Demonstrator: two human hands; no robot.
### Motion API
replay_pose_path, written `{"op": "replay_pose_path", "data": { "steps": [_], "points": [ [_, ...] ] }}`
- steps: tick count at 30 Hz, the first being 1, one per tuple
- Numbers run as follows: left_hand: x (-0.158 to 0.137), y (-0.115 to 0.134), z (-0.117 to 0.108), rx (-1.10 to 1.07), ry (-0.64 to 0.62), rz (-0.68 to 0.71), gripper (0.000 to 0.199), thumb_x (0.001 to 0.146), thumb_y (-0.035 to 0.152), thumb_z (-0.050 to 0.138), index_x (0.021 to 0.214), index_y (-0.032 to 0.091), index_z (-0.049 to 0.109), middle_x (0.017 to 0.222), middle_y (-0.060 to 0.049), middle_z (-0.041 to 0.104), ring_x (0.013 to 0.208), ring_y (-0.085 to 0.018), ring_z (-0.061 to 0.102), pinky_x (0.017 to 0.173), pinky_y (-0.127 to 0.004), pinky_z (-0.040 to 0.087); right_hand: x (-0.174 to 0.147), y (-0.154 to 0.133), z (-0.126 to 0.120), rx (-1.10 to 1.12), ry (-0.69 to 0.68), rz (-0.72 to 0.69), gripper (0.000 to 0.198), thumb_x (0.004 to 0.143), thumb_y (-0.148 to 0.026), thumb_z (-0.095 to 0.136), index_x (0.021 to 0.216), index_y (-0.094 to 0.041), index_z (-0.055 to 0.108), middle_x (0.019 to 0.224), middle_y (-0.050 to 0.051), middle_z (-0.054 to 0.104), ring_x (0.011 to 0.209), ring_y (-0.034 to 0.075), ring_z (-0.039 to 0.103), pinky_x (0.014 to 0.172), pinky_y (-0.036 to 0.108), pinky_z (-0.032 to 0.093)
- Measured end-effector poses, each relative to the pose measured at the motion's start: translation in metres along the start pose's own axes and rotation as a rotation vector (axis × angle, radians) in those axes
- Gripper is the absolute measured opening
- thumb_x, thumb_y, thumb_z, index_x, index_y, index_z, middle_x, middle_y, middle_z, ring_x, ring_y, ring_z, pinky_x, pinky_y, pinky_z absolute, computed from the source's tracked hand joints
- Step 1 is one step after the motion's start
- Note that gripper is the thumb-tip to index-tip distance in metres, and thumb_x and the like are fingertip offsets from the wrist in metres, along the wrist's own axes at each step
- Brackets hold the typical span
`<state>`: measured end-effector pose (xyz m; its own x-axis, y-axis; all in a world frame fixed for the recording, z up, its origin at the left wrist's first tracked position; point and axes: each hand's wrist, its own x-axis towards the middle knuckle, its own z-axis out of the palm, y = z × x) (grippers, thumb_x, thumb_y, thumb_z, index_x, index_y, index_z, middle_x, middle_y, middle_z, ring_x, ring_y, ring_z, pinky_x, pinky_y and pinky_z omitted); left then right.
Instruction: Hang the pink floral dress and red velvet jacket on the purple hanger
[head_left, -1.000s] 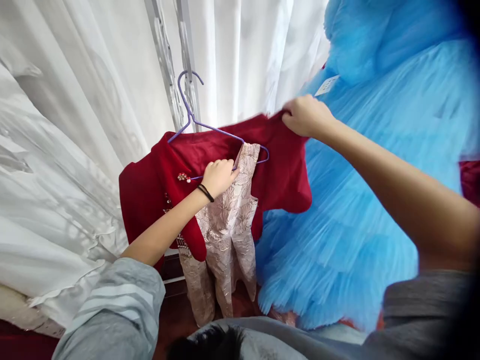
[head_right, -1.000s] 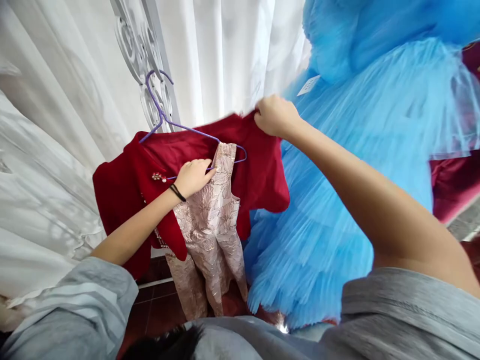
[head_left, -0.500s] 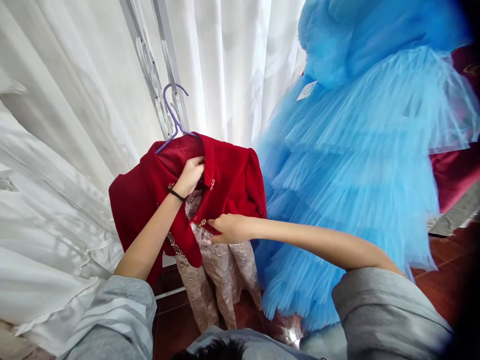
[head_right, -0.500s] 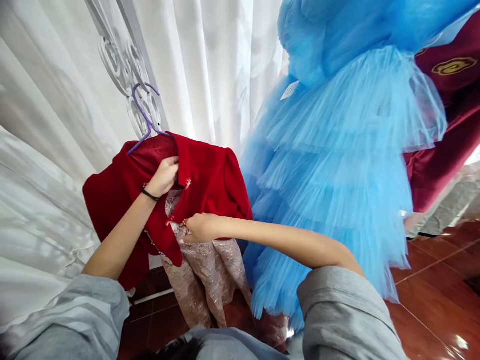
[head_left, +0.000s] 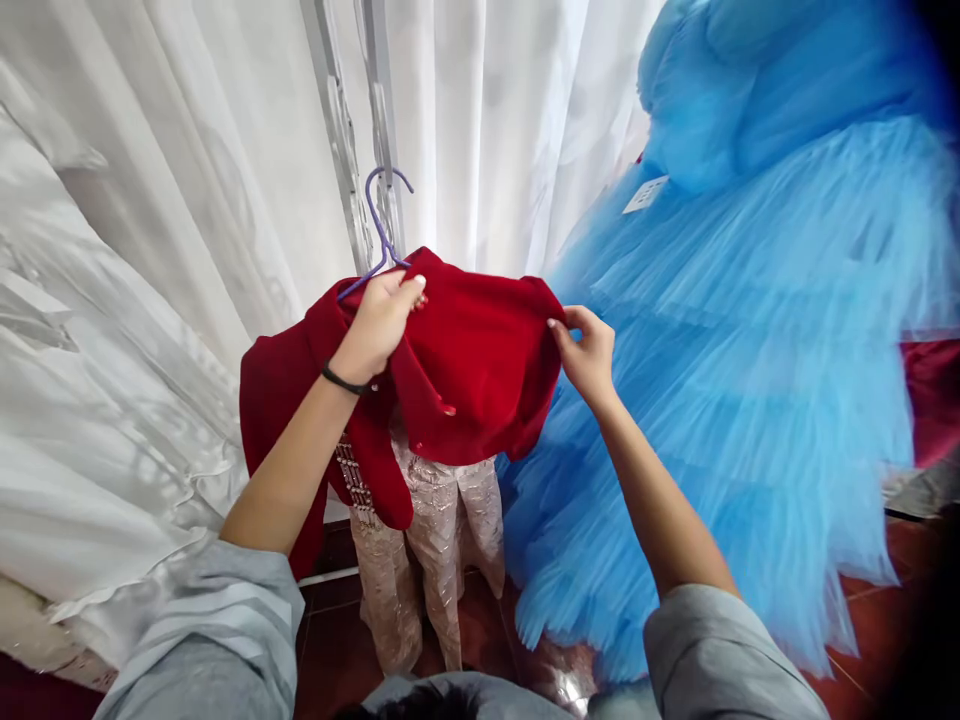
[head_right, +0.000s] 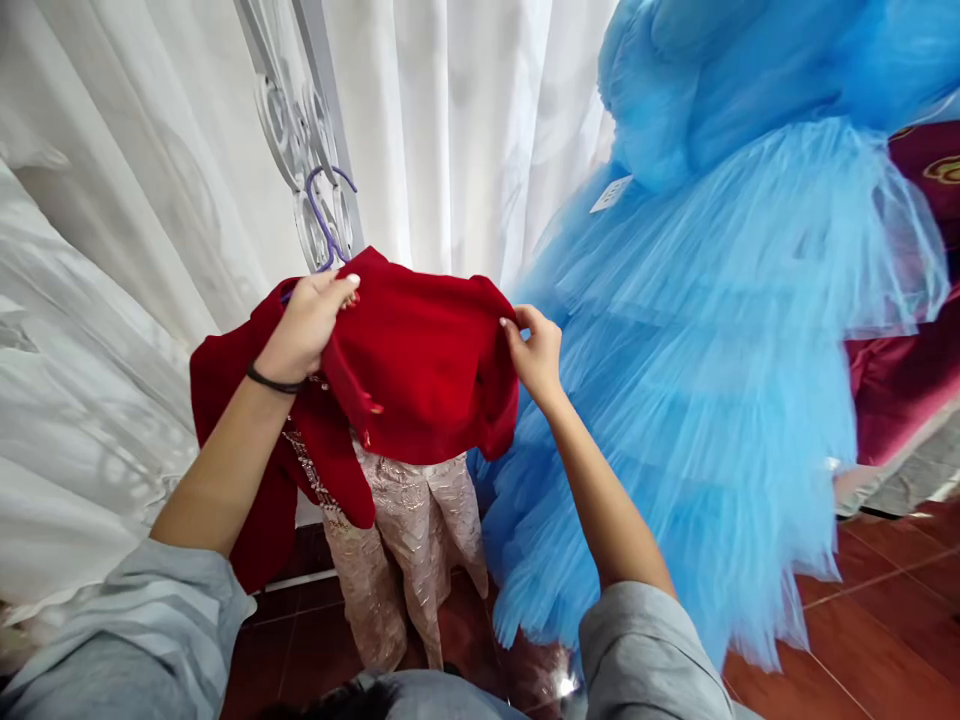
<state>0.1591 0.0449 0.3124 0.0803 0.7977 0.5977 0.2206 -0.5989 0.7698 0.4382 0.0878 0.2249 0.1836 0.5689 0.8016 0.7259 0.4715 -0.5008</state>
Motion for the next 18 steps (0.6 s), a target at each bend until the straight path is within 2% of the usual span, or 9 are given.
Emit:
{"op": "replay_pose_path", "data": {
  "steps": [1,3,5,6,8,10,11,14,18],
  "points": [
    [0.006,0.003,-0.003,0.032,-0.025,-0.025,0.028,0.091,0.017,0.046,0.063,0.019,0.044,0.061,0.001,0.052,0.057,-0.011,0.047,0.06,-0.022,0.039,-0.005,0.0,0.002,-0.002,0.042,-0.027,0.025,0.087,-0.034,0.05,0.091,-0.016,0.066,0.084,0.007,0.07,0.078,0.02,0.062,0.081,0.034,0.049],
    [0.011,0.0,-0.006,0.244,-0.09,-0.056,0.032,0.089,0.014,0.048,0.059,0.02,0.04,0.057,0.002,0.047,0.054,-0.011,0.043,0.058,-0.024,0.034,-0.028,0.004,0.011,-0.023,0.012,-0.001,0.024,0.085,-0.033,0.05,0.096,-0.017,0.065,0.091,0.009,0.071,0.083,0.022,0.062,0.087,0.038,0.048],
    [0.009,-0.01,-0.007,0.486,-0.118,-0.023,0.036,0.088,0.014,0.05,0.056,0.02,0.036,0.054,0.002,0.043,0.054,-0.012,0.039,0.058,-0.027,0.029,-0.071,0.014,0.024,-0.023,0.002,0.141,0.028,0.083,-0.032,0.051,0.103,-0.016,0.063,0.105,0.012,0.07,0.095,0.024,0.062,0.096,0.042,0.046],
    [0.006,-0.015,-0.008,0.554,-0.124,0.006,0.037,0.088,0.015,0.05,0.056,0.021,0.034,0.054,0.002,0.043,0.054,-0.012,0.039,0.059,-0.028,0.028,-0.097,0.019,0.031,0.005,0.03,0.275,0.031,0.083,-0.032,0.051,0.108,-0.016,0.061,0.114,0.014,0.068,0.102,0.025,0.06,0.101,0.043,0.043],
    [0.0,-0.023,-0.01,0.576,-0.14,0.047,0.036,0.091,0.019,0.048,0.057,0.021,0.034,0.055,0.002,0.043,0.055,-0.012,0.039,0.06,-0.029,0.028,-0.15,0.03,0.046,0.1,0.09,0.664,0.029,0.085,-0.034,0.049,0.107,-0.017,0.057,0.118,0.014,0.064,0.11,0.024,0.057,0.106,0.042,0.041],
    [-0.003,-0.024,-0.012,0.547,-0.169,0.06,0.036,0.091,0.021,0.048,0.057,0.021,0.033,0.054,0.002,0.041,0.055,-0.012,0.039,0.059,-0.029,0.027,-0.191,0.038,0.06,0.24,-0.021,0.994,0.022,0.083,-0.036,0.054,0.095,-0.017,0.056,0.104,0.014,0.067,0.106,0.025,0.06,0.101,0.043,0.045],
    [-0.004,-0.023,-0.013,0.539,-0.168,0.065,0.037,0.09,0.021,0.048,0.057,0.021,0.032,0.053,0.003,0.039,0.054,-0.012,0.037,0.058,-0.029,0.027,-0.204,0.04,0.066,0.316,-0.109,1.087,0.021,0.081,-0.038,0.058,0.087,-0.018,0.055,0.094,0.013,0.068,0.1,0.025,0.062,0.095,0.043,0.049],
    [-0.001,-0.02,-0.014,0.47,-0.165,0.08,0.039,0.09,0.023,0.049,0.055,0.021,0.03,0.052,0.002,0.037,0.053,-0.011,0.034,0.057,-0.029,0.026,-0.219,0.042,0.075,0.527,-0.284,1.13,0.031,0.08,-0.05,0.059,0.075,-0.019,0.054,0.078,0.01,0.067,0.085,0.024,0.066,0.081,0.039,0.055],
    [0.002,-0.017,-0.015,0.369,-0.18,0.111,0.04,0.091,0.029,0.049,0.055,0.021,0.034,0.051,0.002,0.038,0.052,-0.012,0.036,0.056,-0.028,0.03,-0.237,0.043,0.077,0.711,-0.279,1.051,0.052,0.078,-0.073,0.044,0.08,-0.023,0.055,0.091,0.008,0.07,0.091,0.02,0.066,0.081,0.034,0.055]
  ]
}}
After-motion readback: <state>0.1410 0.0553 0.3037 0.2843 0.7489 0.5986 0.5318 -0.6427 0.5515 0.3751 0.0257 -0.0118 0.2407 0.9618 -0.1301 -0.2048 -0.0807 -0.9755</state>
